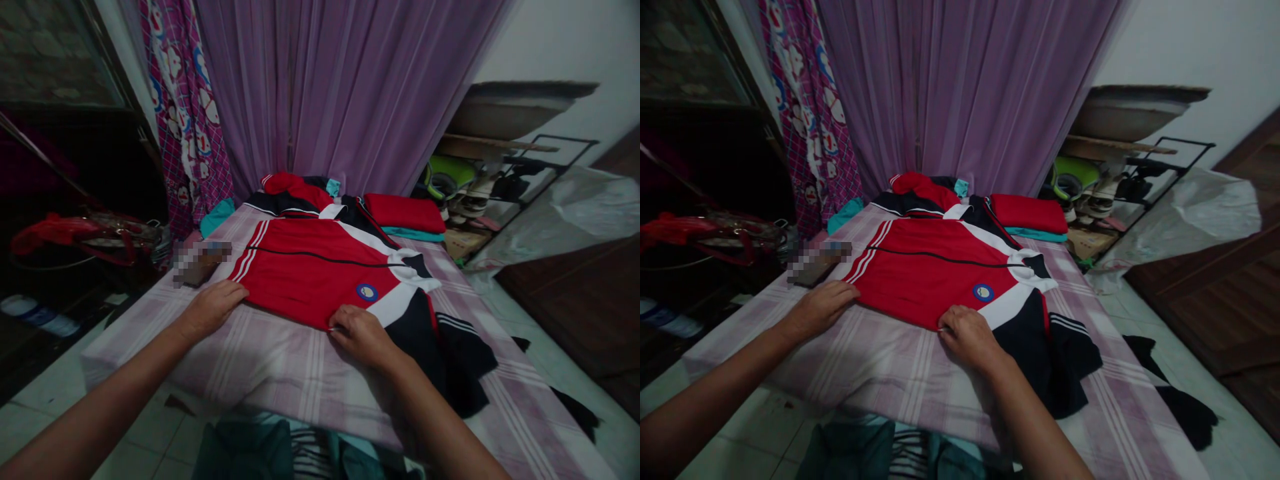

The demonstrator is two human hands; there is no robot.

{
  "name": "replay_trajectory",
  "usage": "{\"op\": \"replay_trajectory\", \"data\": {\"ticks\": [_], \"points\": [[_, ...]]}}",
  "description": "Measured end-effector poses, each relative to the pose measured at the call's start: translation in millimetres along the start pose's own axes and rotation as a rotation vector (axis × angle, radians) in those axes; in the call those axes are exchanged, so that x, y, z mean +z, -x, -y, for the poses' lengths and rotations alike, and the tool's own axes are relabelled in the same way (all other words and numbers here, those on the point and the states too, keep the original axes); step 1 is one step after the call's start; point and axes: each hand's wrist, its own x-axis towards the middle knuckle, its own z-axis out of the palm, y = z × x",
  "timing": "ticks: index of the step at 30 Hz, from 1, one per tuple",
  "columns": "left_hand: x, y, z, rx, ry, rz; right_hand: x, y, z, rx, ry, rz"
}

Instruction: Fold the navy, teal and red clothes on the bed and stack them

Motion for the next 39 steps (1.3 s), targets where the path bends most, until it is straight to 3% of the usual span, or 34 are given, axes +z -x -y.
{"op": "replay_trajectory", "data": {"ticks": [7,12,15,18,20,23,26,30,32,35,37,39], "points": [[4.0,22.4,-3.6,-0.049,0.054,0.072,4.9,3.9,-0.6,-0.044,-0.072,0.068],[-10.4,9.2,-7.3,-0.12,0.092,0.186,-0.9,3.2,-1.4,-0.059,-0.132,0.089],[-21.5,-12.6,-9.1,-0.193,0.129,0.221,-3.7,-10.2,-1.7,-0.005,-0.121,0.026],[-18.1,-47.2,-13.0,-0.301,0.16,0.134,-0.3,-34.1,-2.8,0.089,-0.06,-0.153],[-3.8,-70.3,-16.6,-0.349,0.17,0.123,6.5,-48.3,-7.7,0.16,0.02,-0.218],[27.9,-89.5,-19.8,-0.48,0.077,0.202,17.8,-53.9,-27.1,0.284,0.151,-0.132],[53.0,-88.0,-17.3,-0.539,-0.013,0.251,19.3,-38.7,-60.2,0.458,0.215,-0.054],[58.9,-80.5,-12.2,-0.531,-0.023,0.265,5.4,-12.2,-101.5,0.813,0.234,-0.052],[55.4,-80.8,-12.1,-0.535,-0.01,0.28,-0.5,-8.3,-108.5,0.902,0.223,-0.051],[51.6,-83.1,-14.5,-0.536,-0.002,0.283,-2.0,-18.6,-98.7,0.856,0.259,-0.151],[51.3,-83.7,-16.5,-0.532,-0.004,0.27,0.1,-31.4,-88.3,0.695,0.299,-0.239],[52.3,-83.1,-17.4,-0.54,0.001,0.269,1.9,-41.7,-85.8,0.48,0.299,-0.216]]}}
